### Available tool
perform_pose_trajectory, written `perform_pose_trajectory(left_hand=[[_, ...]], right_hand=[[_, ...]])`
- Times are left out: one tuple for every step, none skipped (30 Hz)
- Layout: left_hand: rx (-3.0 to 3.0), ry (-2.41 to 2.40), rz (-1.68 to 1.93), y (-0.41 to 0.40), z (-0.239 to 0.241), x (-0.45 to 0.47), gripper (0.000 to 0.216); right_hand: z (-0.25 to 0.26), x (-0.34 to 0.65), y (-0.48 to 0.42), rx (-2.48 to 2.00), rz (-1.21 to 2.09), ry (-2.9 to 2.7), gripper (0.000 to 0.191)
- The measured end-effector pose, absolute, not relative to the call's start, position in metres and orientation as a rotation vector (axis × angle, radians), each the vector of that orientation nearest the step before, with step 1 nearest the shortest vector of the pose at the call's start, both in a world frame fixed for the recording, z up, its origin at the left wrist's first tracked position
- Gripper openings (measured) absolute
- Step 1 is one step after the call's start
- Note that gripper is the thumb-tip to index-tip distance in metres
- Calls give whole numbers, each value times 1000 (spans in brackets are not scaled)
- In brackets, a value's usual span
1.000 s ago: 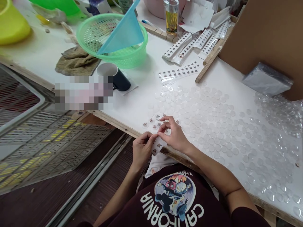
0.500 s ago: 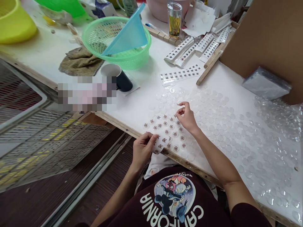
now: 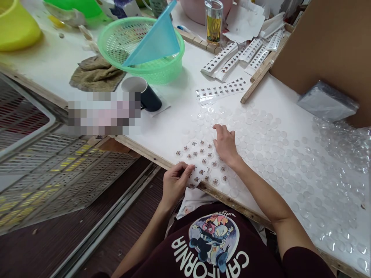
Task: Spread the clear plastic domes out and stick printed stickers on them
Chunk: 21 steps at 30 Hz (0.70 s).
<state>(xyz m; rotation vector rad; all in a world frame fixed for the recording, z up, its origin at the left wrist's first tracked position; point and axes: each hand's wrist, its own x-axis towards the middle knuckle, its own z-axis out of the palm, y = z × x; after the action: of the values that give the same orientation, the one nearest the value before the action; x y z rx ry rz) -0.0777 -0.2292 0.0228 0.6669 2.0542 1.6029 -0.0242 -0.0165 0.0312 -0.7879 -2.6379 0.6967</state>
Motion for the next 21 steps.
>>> perform_pose_trajectory(left_hand=[[669, 2056, 1599, -229, 23, -78, 35], [670, 2059, 1595, -229, 24, -78, 35], [671, 2062, 1592, -229, 24, -78, 35], [675, 2064, 1589, -229, 24, -78, 35], [680, 2065, 1588, -229, 25, -78, 35], [684, 2064, 1589, -229, 25, -78, 34], [688, 2063, 1591, -229, 25, -79, 34], [691, 2062, 1593, -229, 25, -79, 34], [693, 2060, 1594, -229, 24, -79, 34], [696, 2058, 1595, -229, 24, -79, 34], [699, 2056, 1594, -229, 24, -79, 34], [701, 2054, 1593, -229, 24, -79, 34], [701, 2053, 1592, -229, 23, -79, 34], [701, 2053, 1591, -229, 23, -79, 34], [701, 2053, 1591, -229, 23, -79, 34], [701, 2053, 1590, -229, 23, -79, 34], [703, 2053, 1591, -229, 23, -79, 34], [707, 2053, 1591, -229, 22, -79, 34], [711, 2052, 1592, -229, 22, -79, 33], [714, 2051, 1594, -229, 22, -79, 33], [715, 2050, 1596, -229, 21, -79, 33]], right_hand=[[34, -26, -15, -796, 706, -2619, 31], [36, -27, -14, -811, 750, -2590, 22], [37, -29, -12, -834, 827, -2556, 11], [38, -32, -10, -861, 932, -2522, 3], [38, -34, -8, -889, 1051, -2487, 5], [37, -37, -6, -915, 1169, -2455, 8], [36, -39, -5, -938, 1270, -2426, 8], [35, -41, -5, -959, 1341, -2401, 8], [34, -43, -4, -977, 1381, -2384, 7], [33, -45, -4, -990, 1398, -2375, 7], [32, -47, -4, -1005, 1402, -2375, 6], [32, -48, -4, -1022, 1399, -2383, 7], [32, -49, -5, -1042, 1387, -2398, 7], [33, -50, -5, -1062, 1365, -2421, 8], [33, -51, -6, -1079, 1332, -2450, 10], [33, -51, -7, -1093, 1286, -2486, 11], [33, -52, -8, -1097, 1228, -2527, 13], [33, -52, -9, -1091, 1161, -2572, 14], [33, -52, -10, -1077, 1086, -2619, 15], [32, -53, -12, -1059, 1006, -2664, 16], [31, -53, -13, -1041, 928, -2706, 16]])
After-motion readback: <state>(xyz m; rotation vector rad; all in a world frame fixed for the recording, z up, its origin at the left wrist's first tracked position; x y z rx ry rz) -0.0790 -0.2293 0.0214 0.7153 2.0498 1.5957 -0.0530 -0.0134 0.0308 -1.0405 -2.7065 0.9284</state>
